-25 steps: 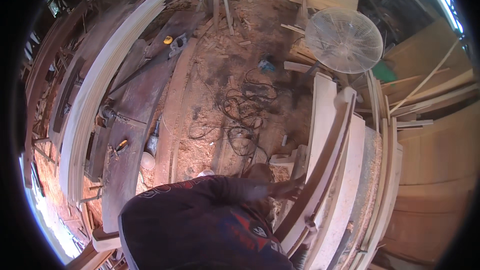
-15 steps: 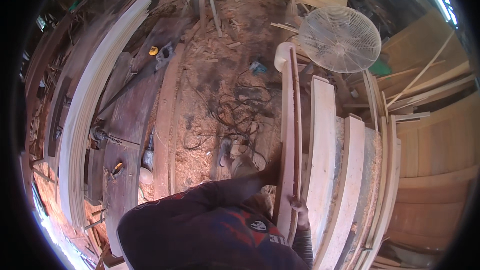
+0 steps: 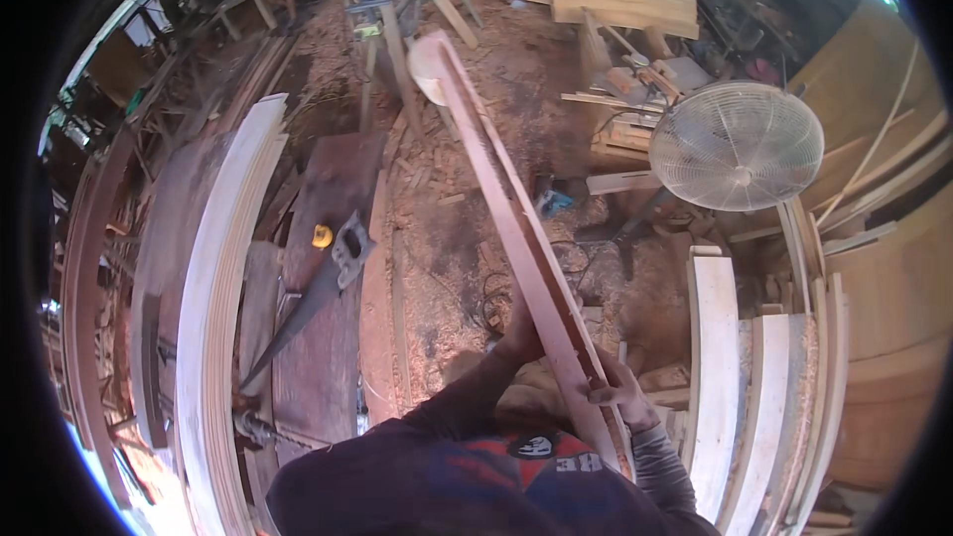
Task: The person uses a handheld router to cut a groove into a piece of wood, moving the tool along the length of the board while holding it in place by hand.
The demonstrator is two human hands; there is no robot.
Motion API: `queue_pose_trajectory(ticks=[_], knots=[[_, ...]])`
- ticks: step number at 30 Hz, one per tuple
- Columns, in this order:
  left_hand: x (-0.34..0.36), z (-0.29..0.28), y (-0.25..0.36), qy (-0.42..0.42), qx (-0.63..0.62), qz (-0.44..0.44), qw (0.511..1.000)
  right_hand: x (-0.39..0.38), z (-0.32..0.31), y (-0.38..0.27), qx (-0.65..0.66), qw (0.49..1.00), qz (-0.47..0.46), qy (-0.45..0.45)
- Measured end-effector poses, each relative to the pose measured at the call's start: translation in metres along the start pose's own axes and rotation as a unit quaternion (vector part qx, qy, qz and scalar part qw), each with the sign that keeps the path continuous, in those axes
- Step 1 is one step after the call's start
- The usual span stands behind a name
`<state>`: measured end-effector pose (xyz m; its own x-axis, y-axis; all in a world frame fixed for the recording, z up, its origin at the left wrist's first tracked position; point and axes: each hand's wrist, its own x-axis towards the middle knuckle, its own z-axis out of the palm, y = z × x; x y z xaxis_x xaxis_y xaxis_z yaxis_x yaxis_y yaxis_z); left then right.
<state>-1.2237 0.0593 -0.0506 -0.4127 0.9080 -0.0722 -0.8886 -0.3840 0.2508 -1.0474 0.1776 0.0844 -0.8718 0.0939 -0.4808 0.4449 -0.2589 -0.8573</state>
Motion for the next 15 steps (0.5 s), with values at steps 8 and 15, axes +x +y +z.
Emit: queue_pose_trajectory(ticks=[8, 15], knots=[[0.077, -0.004, 0.228, -0.110, -0.094, 0.138, 0.980, 0.131, 0.021, -0.057, -0.059, 0.998, 0.018, -0.022], [0.135, 0.035, 0.416, -0.067, -0.036, 0.184, 0.980, 0.268, 0.036, -0.097, -0.057, 0.997, -0.036, 0.025]])
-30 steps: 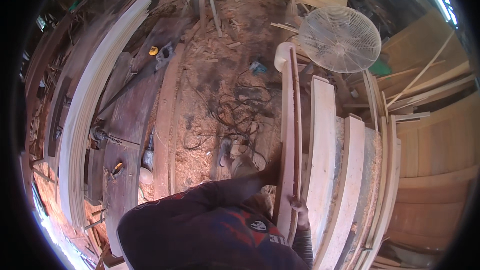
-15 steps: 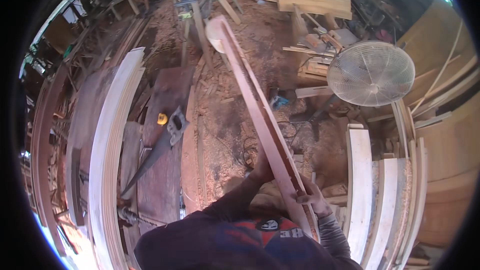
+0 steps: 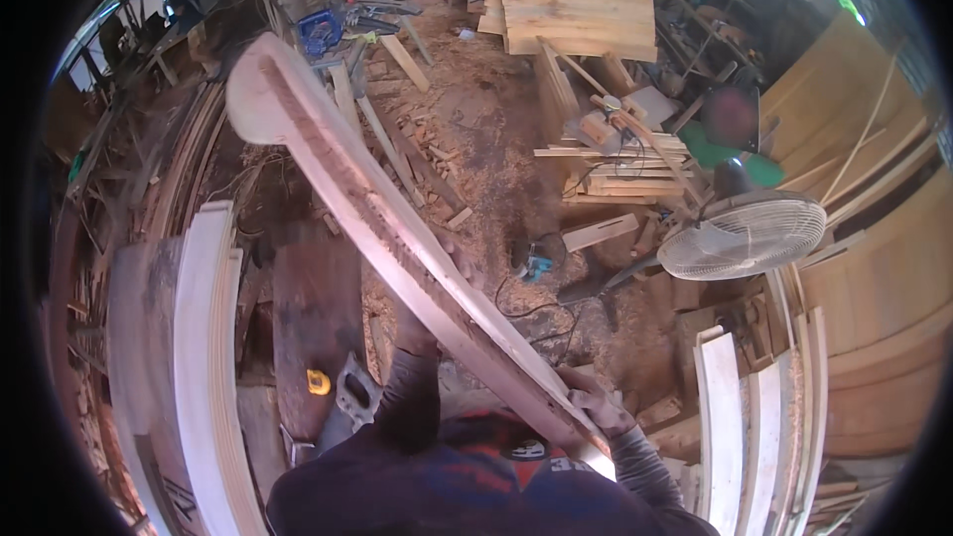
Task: The person uses a handheld router to cut a groove into a piece of wood, moving the tool along the length of the board while holding it in place by hand.
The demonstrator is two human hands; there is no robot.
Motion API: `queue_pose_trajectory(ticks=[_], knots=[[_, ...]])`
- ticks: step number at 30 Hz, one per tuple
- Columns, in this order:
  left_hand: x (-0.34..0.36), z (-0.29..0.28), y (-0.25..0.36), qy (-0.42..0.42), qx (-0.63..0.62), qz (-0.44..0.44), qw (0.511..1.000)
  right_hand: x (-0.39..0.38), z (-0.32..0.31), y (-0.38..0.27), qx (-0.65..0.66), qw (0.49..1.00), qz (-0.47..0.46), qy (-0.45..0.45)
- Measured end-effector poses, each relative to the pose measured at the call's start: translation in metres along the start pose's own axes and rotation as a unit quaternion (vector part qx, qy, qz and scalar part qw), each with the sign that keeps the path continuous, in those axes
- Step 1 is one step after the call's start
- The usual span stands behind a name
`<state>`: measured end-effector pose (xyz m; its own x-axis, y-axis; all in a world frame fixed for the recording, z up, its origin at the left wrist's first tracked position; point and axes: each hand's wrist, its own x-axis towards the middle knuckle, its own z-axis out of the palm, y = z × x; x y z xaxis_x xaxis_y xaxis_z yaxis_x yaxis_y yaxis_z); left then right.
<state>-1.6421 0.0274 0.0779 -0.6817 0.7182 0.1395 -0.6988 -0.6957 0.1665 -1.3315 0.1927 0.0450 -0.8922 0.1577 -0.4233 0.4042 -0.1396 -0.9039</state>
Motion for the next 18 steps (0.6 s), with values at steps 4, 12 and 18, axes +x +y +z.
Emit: queue_pose_trajectory(ticks=[4, 12, 18], knots=[[0.074, 0.000, 0.082, -0.131, 0.055, 0.037, 0.989, 0.074, 0.014, -0.047, -0.027, 0.999, 0.016, -0.013], [0.225, 0.006, 0.223, -0.375, 0.257, 0.071, 0.888, 0.273, -0.044, -0.114, -0.138, 0.983, 0.083, -0.086], [0.402, 0.022, 0.201, -0.365, 0.349, -0.013, 0.863, 0.434, -0.141, -0.164, -0.164, 0.983, 0.033, -0.077]])
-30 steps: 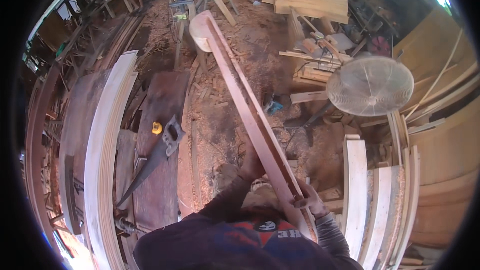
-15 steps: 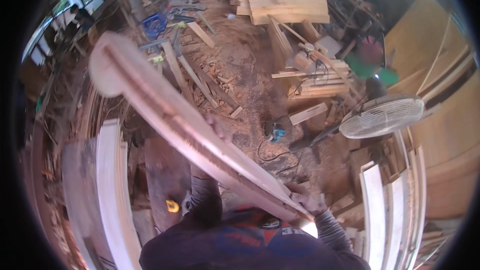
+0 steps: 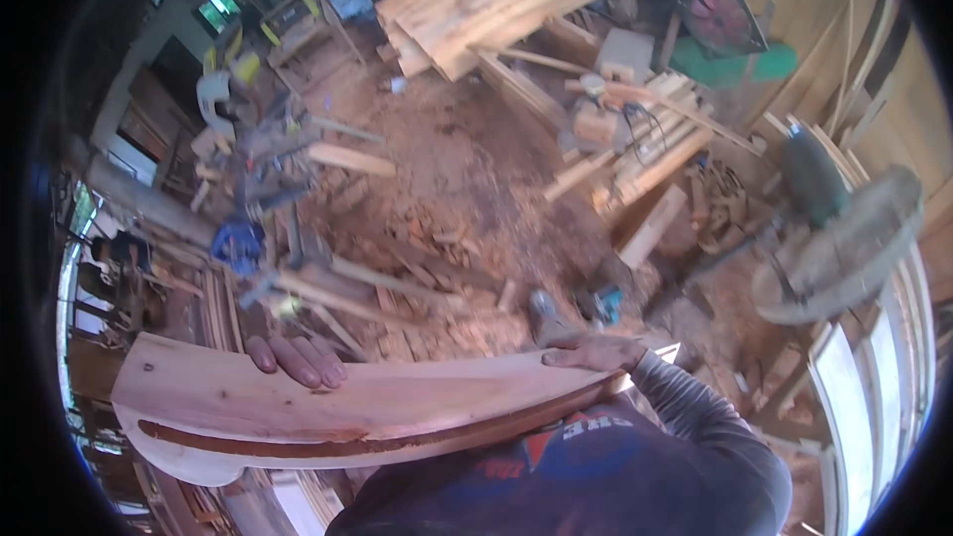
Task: The person uses a handheld router to cut a groove into a piece of wood, moving the tool along the length of the board while holding it in place by hand.
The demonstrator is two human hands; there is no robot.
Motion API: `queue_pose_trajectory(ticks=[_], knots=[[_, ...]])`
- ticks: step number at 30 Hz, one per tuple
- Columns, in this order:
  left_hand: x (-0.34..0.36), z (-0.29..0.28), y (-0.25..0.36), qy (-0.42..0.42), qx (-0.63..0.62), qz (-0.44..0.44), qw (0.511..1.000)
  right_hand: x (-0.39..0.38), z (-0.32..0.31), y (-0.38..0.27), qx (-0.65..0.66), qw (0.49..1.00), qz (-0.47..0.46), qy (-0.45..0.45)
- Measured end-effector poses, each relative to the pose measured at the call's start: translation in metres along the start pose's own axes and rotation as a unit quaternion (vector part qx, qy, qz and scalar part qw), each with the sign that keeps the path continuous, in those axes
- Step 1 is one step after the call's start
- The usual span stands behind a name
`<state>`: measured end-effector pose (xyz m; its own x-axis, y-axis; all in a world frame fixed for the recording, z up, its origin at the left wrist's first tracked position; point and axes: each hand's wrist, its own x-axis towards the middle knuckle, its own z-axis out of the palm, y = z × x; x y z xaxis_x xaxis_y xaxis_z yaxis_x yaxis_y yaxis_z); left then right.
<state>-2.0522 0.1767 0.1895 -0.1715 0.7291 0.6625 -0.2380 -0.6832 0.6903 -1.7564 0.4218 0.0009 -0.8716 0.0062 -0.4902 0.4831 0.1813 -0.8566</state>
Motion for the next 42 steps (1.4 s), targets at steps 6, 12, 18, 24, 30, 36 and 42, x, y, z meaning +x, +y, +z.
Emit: queue_pose_trajectory(ticks=[6, 12, 18, 24, 30, 36, 42], knots=[[0.130, -0.103, 0.002, -0.030, 0.076, -0.013, 0.997, 0.118, -0.136, -0.089, -0.015, 0.996, -0.069, -0.051], [0.259, -0.212, -0.033, -0.077, 0.124, -0.016, 0.989, 0.239, -0.257, -0.159, 0.070, 0.966, -0.133, -0.212], [0.387, -0.336, -0.097, -0.122, 0.117, -0.082, 0.982, 0.360, -0.360, -0.214, 0.151, 0.917, -0.336, -0.153], [0.516, -0.504, -0.163, -0.144, 0.053, -0.152, 0.976, 0.490, -0.504, -0.270, 0.204, 0.888, -0.384, -0.146], [0.639, -0.647, -0.211, -0.125, -0.016, -0.138, 0.982, 0.581, -0.642, -0.365, 0.110, 0.872, -0.469, 0.086], [0.717, -0.806, -0.385, 0.088, 0.067, -0.017, 0.994, 0.704, -0.767, -0.453, 0.060, 0.806, -0.398, 0.435], [0.780, -0.935, -0.540, 0.215, 0.466, 0.023, 0.858, 0.901, -0.911, -0.416, 0.135, 0.806, -0.398, 0.417]])
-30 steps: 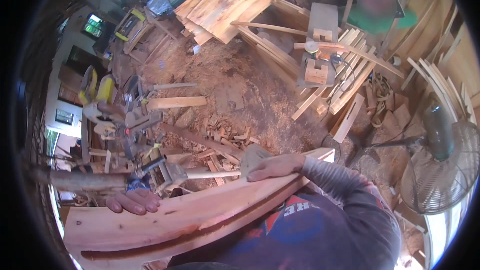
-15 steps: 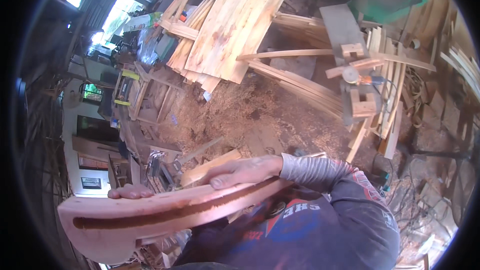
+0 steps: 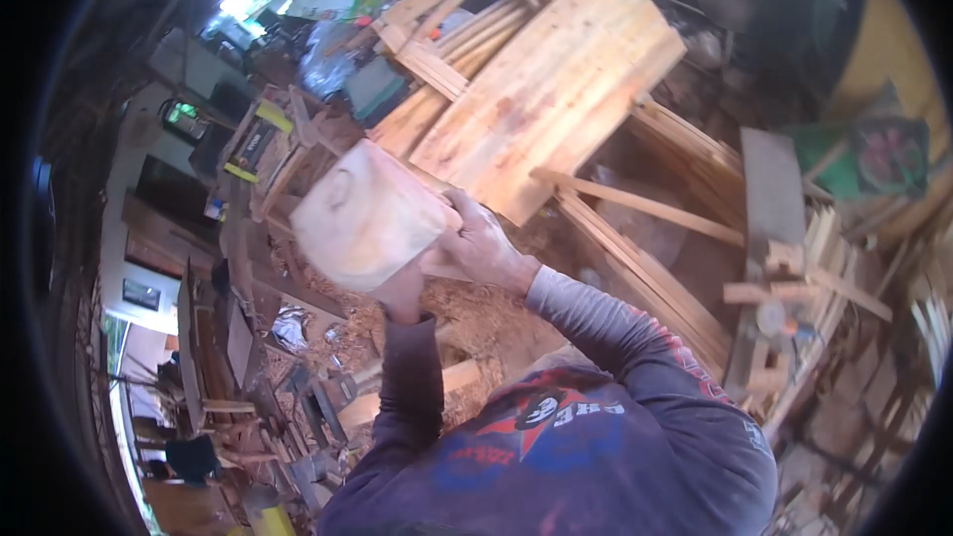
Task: The person uses a handheld router to cut a groove into a piece of wood, moving the tool along the length of the board while holding it in place by hand.
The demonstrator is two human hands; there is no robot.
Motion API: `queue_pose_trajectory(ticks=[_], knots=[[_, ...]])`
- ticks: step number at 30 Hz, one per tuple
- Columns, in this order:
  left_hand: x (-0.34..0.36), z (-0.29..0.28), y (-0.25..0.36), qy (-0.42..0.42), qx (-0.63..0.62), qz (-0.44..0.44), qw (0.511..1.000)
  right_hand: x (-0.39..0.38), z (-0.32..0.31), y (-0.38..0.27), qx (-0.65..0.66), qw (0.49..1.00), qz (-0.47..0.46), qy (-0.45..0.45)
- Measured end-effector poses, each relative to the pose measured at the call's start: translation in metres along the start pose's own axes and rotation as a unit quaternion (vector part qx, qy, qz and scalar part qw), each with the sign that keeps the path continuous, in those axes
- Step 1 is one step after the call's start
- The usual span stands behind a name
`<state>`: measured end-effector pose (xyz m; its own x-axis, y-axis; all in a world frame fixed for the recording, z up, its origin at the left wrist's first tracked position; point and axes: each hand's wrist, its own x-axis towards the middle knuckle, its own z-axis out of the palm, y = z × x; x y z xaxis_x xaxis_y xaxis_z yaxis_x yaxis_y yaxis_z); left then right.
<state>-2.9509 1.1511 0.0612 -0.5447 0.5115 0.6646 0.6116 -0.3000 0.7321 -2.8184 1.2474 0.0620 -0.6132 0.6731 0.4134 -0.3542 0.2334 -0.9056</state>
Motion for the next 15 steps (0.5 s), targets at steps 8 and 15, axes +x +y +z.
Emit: queue_pose_trajectory(ticks=[8, 15], knots=[[0.160, 0.005, -0.199, -0.188, -0.306, -0.176, 0.917, 0.188, -0.014, 0.176, -0.068, 0.990, 0.116, -0.037], [0.209, 0.082, -0.357, -0.137, -0.225, -0.230, 0.937, 0.275, -0.032, 0.314, -0.215, 0.952, 0.218, -0.010]])
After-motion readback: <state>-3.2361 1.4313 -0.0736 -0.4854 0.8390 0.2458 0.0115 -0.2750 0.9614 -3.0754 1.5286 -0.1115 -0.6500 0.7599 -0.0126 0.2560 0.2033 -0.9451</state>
